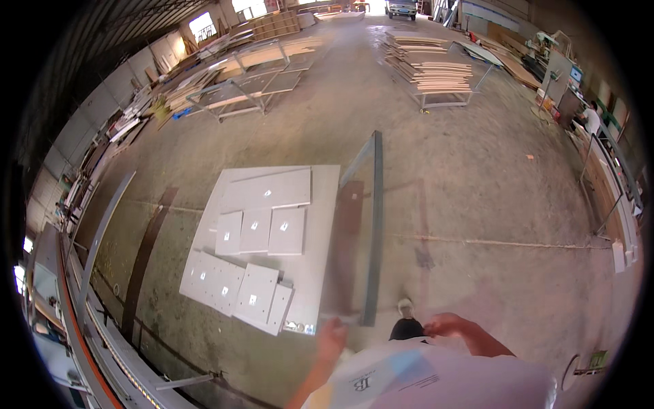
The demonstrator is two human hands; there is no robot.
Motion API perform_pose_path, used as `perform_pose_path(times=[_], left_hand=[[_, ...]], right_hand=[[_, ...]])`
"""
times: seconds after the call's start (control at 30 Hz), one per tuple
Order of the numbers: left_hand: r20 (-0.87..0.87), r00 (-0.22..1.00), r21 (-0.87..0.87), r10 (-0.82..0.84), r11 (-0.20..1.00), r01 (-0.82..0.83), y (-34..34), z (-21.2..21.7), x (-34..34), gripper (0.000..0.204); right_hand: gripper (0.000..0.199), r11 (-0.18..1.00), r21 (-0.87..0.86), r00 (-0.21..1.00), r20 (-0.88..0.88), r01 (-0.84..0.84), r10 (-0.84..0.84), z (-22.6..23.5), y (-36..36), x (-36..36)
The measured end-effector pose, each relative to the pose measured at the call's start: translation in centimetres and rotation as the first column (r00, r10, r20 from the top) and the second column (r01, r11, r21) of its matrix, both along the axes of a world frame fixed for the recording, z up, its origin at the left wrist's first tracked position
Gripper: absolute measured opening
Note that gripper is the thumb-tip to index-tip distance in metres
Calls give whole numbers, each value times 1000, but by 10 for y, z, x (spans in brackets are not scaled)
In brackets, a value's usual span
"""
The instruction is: The person repeatedly picks up large grey panels from a stack, places them onto a machine's conveyor belt, and operates the control panel to process them. After processing, the person removes the panels and stacks them on a nearby table.
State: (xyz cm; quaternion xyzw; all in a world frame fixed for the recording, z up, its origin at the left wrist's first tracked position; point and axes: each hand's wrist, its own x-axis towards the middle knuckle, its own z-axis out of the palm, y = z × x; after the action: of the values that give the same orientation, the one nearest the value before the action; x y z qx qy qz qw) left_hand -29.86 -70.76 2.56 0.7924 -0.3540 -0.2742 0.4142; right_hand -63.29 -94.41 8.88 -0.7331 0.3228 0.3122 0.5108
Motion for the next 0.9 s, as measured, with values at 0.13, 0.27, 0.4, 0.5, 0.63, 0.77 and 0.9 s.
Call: perform_pose_path(times=[0.13,0.27,0.4,0.5,0.63,0.77,0.9], left_hand=[[336,940,-86,-51,993,84,-109,1,-45,71],[270,963,216,-5,975,-55,-159,-25,-59,83],[211,977,519,38,843,-145,-176,-15,-60,77],[116,983,651,146,736,-186,-192,21,-62,59],[-138,827,712,545,635,-300,-208,52,-45,42],[-112,911,629,398,738,-245,-188,34,-38,42],[-225,721,761,656,580,-290,-181,61,-10,46]], right_hand=[[34,989,-144,923,383,30,28,-41,-55,36],[37,996,-16,868,490,-88,84,-64,-148,57],[43,831,-490,918,138,-263,371,-23,-244,93],[45,740,-638,856,245,-211,455,-31,-297,123],[55,736,-670,850,329,-98,412,-19,-317,200],[70,639,-763,686,412,-101,600,-13,-319,272],[76,425,-874,522,255,-235,814,-18,-330,327]])
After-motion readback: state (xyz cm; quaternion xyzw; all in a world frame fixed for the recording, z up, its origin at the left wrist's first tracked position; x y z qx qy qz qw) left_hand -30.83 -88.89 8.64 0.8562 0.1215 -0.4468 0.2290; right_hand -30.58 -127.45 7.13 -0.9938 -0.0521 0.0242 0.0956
